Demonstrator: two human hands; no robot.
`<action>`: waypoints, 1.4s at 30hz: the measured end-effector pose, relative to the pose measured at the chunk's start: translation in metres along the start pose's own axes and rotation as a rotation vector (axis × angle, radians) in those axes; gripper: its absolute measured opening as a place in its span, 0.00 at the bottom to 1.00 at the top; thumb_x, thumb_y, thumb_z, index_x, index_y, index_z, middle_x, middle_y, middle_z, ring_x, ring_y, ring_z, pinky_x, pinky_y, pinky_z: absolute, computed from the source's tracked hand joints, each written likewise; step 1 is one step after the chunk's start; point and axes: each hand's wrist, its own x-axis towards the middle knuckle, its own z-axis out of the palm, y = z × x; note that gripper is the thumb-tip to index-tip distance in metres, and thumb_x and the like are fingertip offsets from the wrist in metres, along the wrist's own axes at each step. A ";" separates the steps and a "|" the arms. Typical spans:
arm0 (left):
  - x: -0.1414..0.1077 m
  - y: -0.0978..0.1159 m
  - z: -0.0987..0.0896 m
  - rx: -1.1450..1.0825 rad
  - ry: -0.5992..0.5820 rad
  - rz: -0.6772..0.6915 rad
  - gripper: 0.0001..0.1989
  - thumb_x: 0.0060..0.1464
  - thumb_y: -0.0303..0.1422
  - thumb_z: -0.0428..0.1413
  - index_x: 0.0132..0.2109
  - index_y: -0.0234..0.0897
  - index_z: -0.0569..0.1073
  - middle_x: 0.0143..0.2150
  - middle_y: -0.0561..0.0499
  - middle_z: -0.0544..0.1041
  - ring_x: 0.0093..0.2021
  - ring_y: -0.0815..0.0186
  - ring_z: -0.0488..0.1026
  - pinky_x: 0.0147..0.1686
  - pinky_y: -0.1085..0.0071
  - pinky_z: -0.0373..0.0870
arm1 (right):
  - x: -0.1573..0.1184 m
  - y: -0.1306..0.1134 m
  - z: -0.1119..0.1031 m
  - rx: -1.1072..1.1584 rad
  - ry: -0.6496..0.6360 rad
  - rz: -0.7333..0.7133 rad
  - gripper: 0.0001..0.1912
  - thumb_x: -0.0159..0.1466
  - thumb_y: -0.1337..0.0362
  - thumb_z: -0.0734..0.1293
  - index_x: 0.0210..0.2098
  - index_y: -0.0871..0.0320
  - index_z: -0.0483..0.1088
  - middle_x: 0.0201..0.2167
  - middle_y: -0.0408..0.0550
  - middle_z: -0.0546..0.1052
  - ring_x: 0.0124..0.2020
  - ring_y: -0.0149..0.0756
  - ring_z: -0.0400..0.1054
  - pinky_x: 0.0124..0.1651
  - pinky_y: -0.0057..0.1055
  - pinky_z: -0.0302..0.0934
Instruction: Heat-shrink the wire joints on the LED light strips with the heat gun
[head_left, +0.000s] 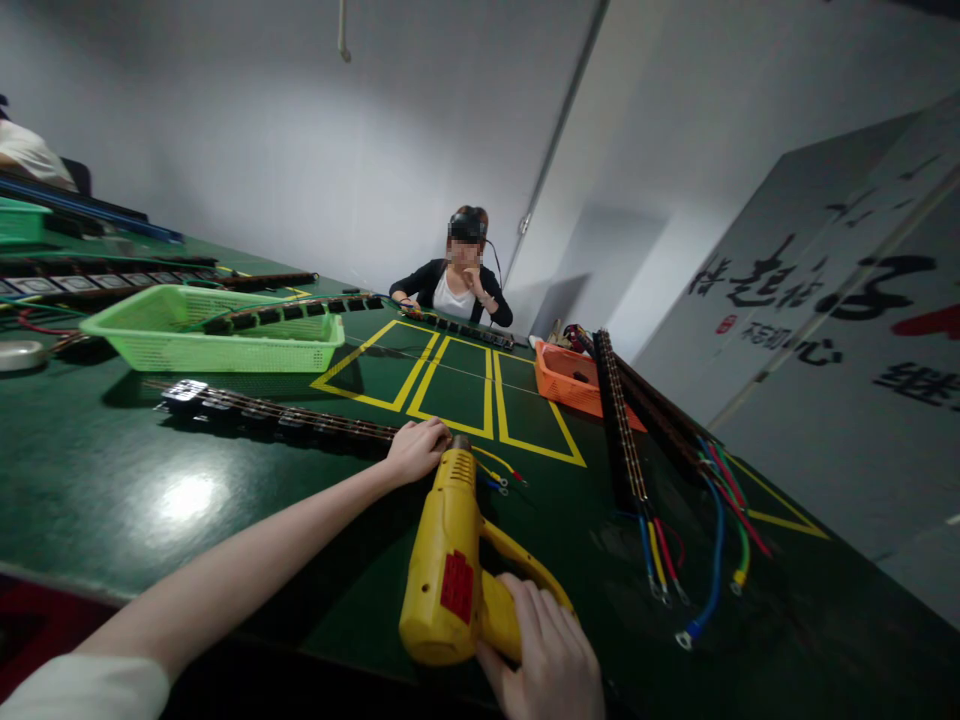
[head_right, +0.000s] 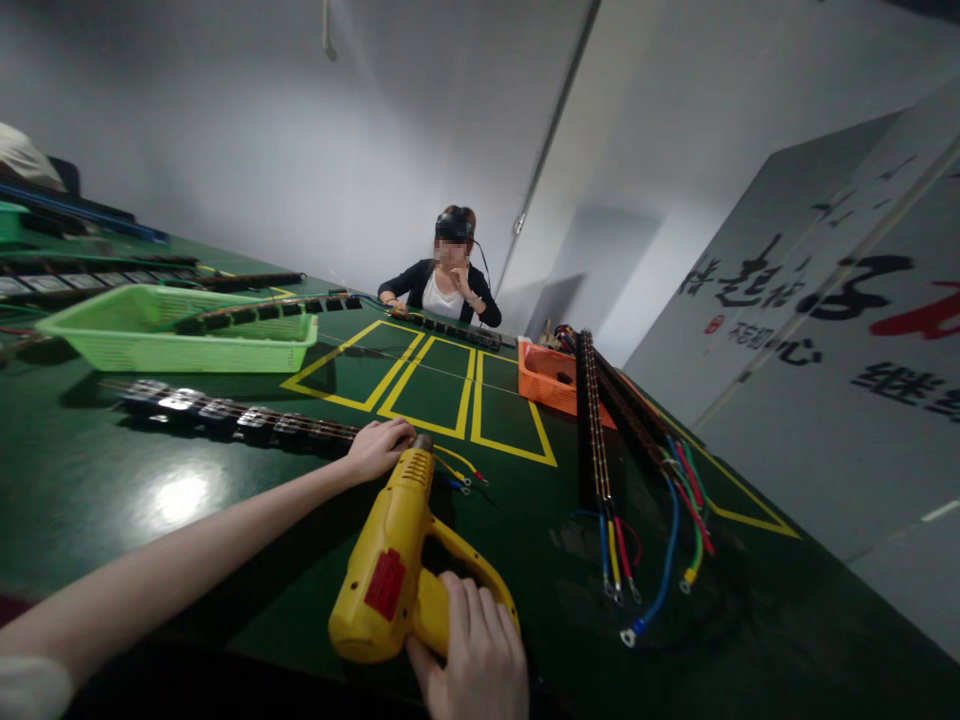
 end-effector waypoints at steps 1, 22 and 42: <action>0.000 -0.001 0.000 -0.003 0.001 0.005 0.10 0.60 0.34 0.45 0.39 0.40 0.71 0.44 0.53 0.74 0.43 0.66 0.71 0.40 0.68 0.61 | 0.000 0.000 0.000 -0.004 -0.001 0.002 0.26 0.65 0.45 0.53 0.45 0.60 0.64 0.32 0.51 0.77 0.31 0.39 0.72 0.33 0.33 0.63; -0.001 0.000 0.001 0.012 0.022 0.006 0.10 0.60 0.34 0.46 0.38 0.39 0.71 0.43 0.54 0.74 0.43 0.67 0.71 0.43 0.69 0.60 | -0.021 0.044 -0.016 -0.214 -0.012 -0.037 0.24 0.66 0.46 0.53 0.42 0.60 0.65 0.32 0.47 0.79 0.32 0.34 0.75 0.36 0.29 0.62; -0.006 -0.003 0.001 0.176 0.000 0.152 0.11 0.61 0.37 0.44 0.42 0.38 0.67 0.43 0.49 0.74 0.45 0.61 0.69 0.42 0.65 0.60 | -0.003 0.018 0.002 -0.058 -0.086 0.023 0.25 0.66 0.46 0.51 0.43 0.60 0.64 0.33 0.51 0.77 0.33 0.40 0.73 0.36 0.34 0.64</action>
